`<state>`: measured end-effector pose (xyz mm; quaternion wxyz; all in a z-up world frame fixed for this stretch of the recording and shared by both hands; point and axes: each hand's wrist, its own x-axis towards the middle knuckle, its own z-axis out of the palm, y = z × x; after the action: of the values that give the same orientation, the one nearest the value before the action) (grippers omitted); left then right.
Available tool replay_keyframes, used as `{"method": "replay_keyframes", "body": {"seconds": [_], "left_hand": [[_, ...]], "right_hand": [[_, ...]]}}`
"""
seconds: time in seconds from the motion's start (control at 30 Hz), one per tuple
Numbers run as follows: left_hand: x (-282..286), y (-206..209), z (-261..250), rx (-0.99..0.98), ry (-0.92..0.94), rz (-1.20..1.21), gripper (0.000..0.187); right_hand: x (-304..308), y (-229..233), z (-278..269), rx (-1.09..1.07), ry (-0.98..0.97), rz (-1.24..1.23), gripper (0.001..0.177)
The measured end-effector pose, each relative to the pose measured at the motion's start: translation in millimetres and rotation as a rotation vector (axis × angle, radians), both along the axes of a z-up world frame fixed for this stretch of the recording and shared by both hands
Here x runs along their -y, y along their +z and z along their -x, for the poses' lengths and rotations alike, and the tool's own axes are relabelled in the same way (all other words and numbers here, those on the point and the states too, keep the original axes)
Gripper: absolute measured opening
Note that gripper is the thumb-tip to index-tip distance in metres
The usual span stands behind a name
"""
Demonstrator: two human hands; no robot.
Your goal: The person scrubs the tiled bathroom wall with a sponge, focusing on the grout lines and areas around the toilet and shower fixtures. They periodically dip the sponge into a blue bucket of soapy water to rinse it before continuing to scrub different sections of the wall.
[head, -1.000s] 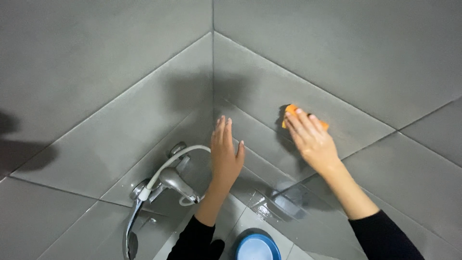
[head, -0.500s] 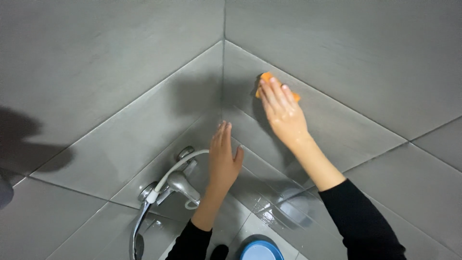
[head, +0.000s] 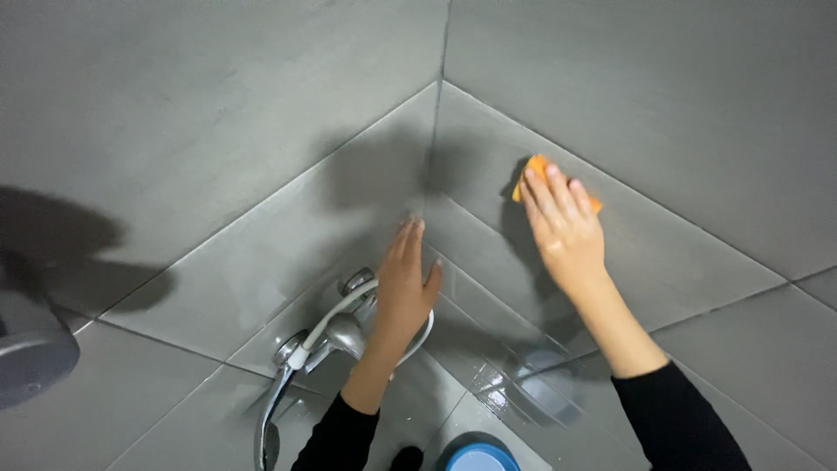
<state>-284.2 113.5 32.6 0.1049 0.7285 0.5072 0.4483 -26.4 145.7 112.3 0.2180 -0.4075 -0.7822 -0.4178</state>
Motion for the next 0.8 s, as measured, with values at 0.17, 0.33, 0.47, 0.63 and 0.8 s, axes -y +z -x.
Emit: {"method": "replay_keyframes", "body": {"seconds": [0.17,0.33,0.47,0.63,0.8], "left_hand": [[-5.3,-5.3,6.4,-0.05,0.0,0.143,0.066],[-11.4,-16.1,15.2,-0.067,-0.012,0.054,0.066],[-14.4,-14.3,18.5,-0.045,-0.027,0.107,0.066],[-18.0,-11.1,20.4,-0.099,-0.03,0.157,0.067],[-17.2,-9.0,26.6,-0.047,-0.06,0.125,0.065]], "right_hand": [[-42.6,13.6,43.4,0.041,-0.044,-0.054,0.04],[-61.7,-16.4,69.6,0.089,0.035,0.006,0.042],[-51.1,-54.0,64.8,0.151,0.078,0.112,0.041],[-25.8,-80.6,32.1,0.136,0.085,0.232,0.038],[-15.0,-29.8,27.5,-0.007,0.112,-0.003,0.038]]}}
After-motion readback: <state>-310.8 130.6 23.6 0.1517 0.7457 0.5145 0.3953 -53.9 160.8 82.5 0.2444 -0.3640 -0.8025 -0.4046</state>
